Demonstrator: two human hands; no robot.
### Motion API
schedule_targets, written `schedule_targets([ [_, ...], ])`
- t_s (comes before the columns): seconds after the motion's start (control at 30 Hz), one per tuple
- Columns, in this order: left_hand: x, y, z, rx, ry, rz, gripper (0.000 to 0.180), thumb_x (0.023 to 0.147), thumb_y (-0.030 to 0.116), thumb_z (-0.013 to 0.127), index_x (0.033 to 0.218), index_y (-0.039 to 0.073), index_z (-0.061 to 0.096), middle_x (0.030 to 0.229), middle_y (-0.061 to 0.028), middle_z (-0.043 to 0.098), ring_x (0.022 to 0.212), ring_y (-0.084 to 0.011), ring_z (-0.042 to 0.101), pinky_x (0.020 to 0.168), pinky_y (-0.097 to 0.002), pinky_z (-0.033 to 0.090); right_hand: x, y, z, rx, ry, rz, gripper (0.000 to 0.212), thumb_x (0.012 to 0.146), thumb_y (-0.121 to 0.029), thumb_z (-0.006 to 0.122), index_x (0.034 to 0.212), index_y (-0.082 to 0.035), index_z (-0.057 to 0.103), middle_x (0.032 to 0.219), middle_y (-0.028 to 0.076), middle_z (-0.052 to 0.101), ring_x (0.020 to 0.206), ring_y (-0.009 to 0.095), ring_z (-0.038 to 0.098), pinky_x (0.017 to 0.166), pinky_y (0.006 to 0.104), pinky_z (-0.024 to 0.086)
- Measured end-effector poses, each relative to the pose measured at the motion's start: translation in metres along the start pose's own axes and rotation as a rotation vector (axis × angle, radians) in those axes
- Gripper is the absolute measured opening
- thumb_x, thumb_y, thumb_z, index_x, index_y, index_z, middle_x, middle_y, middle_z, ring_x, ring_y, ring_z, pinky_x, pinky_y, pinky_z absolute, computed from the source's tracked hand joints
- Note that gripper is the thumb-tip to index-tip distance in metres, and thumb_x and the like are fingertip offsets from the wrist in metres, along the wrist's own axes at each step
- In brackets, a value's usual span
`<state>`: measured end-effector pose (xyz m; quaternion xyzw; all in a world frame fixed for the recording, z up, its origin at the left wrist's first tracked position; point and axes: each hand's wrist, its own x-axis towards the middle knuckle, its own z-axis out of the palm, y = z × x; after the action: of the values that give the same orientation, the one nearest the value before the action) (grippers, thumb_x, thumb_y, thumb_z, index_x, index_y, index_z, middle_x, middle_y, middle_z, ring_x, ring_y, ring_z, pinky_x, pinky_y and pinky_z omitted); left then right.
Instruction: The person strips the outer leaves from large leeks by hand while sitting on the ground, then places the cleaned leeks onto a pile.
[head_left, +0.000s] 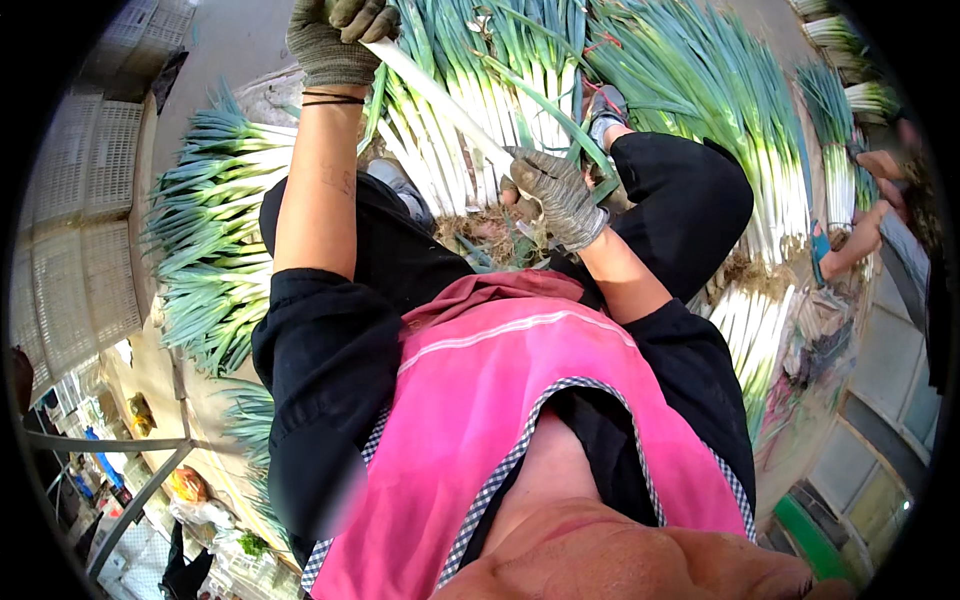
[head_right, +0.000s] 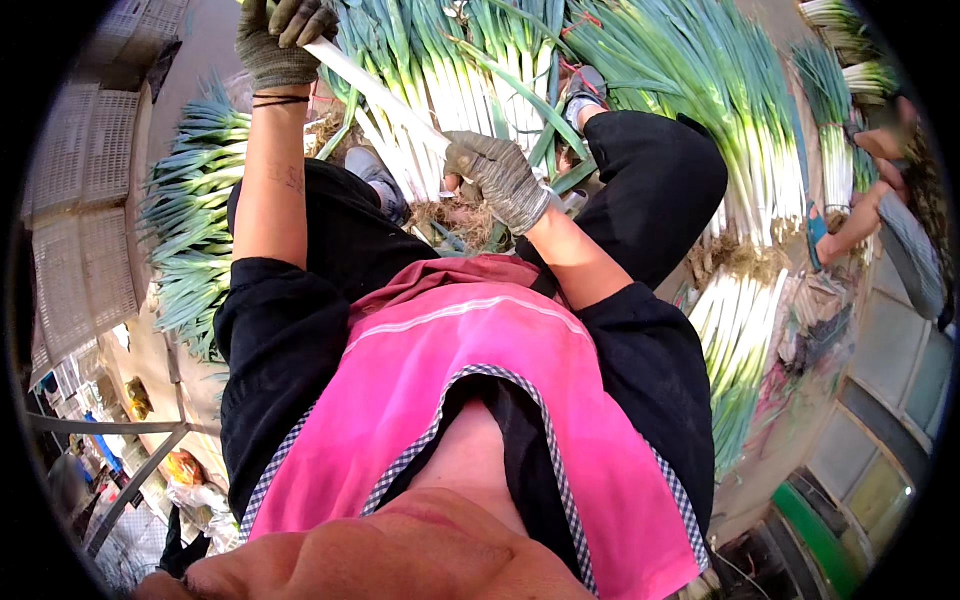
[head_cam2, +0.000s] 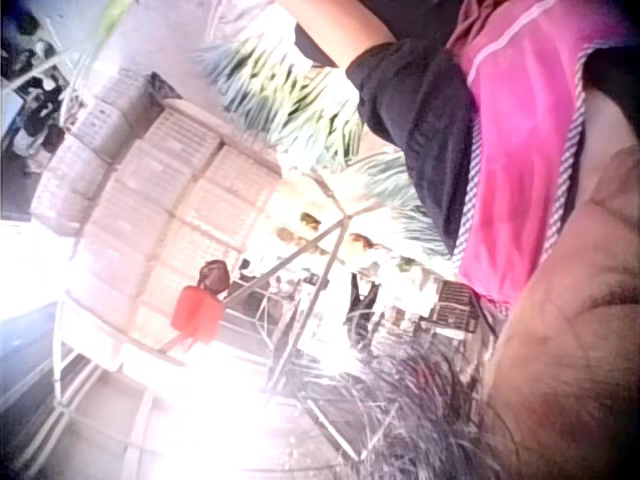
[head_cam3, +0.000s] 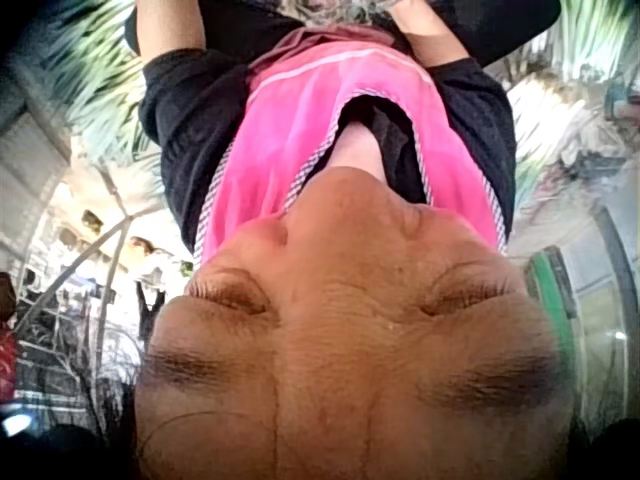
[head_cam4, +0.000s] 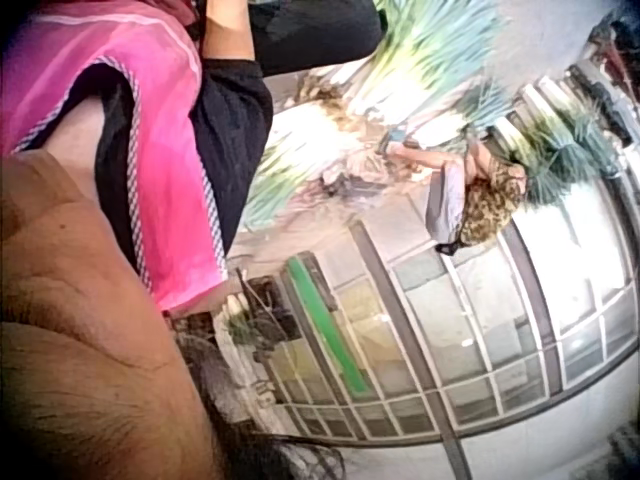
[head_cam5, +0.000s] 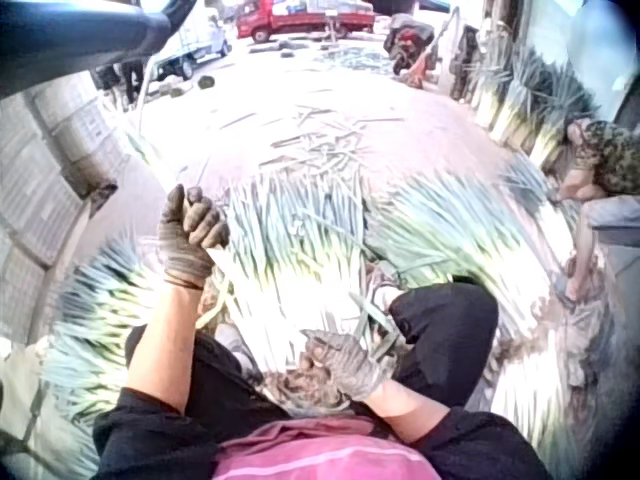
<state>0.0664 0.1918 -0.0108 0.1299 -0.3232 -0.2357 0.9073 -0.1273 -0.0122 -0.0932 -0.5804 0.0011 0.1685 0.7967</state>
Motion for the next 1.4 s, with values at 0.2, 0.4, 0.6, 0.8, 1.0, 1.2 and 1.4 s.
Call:
schedule_targets([
  [0.2,-0.009,-0.012,-0.003,0.060,0.207,-0.019,0.026,0.085,0.031,0.045,0.075,0.008,0.052,0.046,0.0037,0.030,0.035,-0.0092,0.027,0.037,-0.0252,0.026,0.016,0.029,-0.008,-0.449,0.324,-0.239,0.025,0.083,-0.021,0.049,0.095,-0.001,0.059,0.067,0.007,0.061,0.065,0.012,0.057,0.062,0.0258,0.045],
  [0.4,-0.001,-0.013,-0.003,0.123,0.298,0.048,0.027,0.083,0.034,0.048,0.078,0.008,0.052,0.046,0.0015,0.032,0.036,-0.0110,0.029,0.037,-0.0262,0.026,0.017,0.018,-0.008,0.107,0.150,0.119,0.027,0.085,-0.026,0.046,0.083,-0.003,0.060,0.058,0.005,0.057,0.047,0.009,0.051,0.040,0.0209,0.037],
  [0.6,-0.007,0.004,-0.032,0.066,0.448,0.042,0.017,0.083,0.025,0.051,0.081,0.009,0.048,0.053,0.0030,0.036,0.042,-0.0100,0.032,0.041,-0.0254,0.028,0.022,0.017,-0.012,-0.150,-0.016,0.014,0.037,0.084,-0.040,0.047,0.091,-0.004,0.055,0.057,0.007,0.056,0.047,0.013,0.052,0.040,0.0235,0.038],
  [0.8,-0.001,-0.033,-0.002,0.170,0.911,0.052,0.011,0.083,0.021,0.053,0.080,0.012,0.047,0.054,0.0038,0.038,0.038,-0.0094,0.030,0.037,-0.0252,0.026,0.054,-0.035,0.039,-0.993,0.055,-0.254,0.052,0.073,-0.042,0.058,0.103,0.000,0.047,0.080,0.021,0.057,0.077,0.035,0.056,0.069,0.0392,0.043],
  [1.0,-0.011,-0.010,-0.047,0.310,0.811,0.028,0.018,0.087,0.023,0.046,0.070,0.016,0.041,0.053,0.0043,0.034,0.037,-0.0092,0.025,0.036,-0.0249,0.025,0.048,0.012,0.010,-1.028,-0.062,-0.107,0.048,0.074,-0.041,0.056,0.098,-0.001,0.048,0.075,0.023,0.056,0.073,0.037,0.055,0.067,0.0411,0.043],
  [1.2,-0.016,0.027,-0.067,0.507,0.886,0.197,0.022,0.082,0.023,0.054,0.066,0.014,0.042,0.052,0.0042,0.035,0.040,-0.0084,0.029,0.038,-0.0222,0.025,0.000,0.020,0.007,-0.907,0.088,-0.390,0.038,0.080,-0.030,0.053,0.108,-0.004,0.047,0.079,0.017,0.057,0.073,0.029,0.056,0.066,0.0351,0.044],
  [1.4,-0.003,0.019,-0.048,0.207,0.636,0.293,0.018,0.077,0.024,0.058,0.071,0.008,0.051,0.052,-0.0006,0.041,0.046,-0.0148,0.041,0.044,-0.0275,0.037,-0.002,-0.004,-0.015,0.399,-0.265,0.182,0.045,0.081,-0.027,0.056,0.109,0.006,0.045,0.062,-0.002,0.049,0.046,0.003,0.039,0.041,0.0161,0.029],
])
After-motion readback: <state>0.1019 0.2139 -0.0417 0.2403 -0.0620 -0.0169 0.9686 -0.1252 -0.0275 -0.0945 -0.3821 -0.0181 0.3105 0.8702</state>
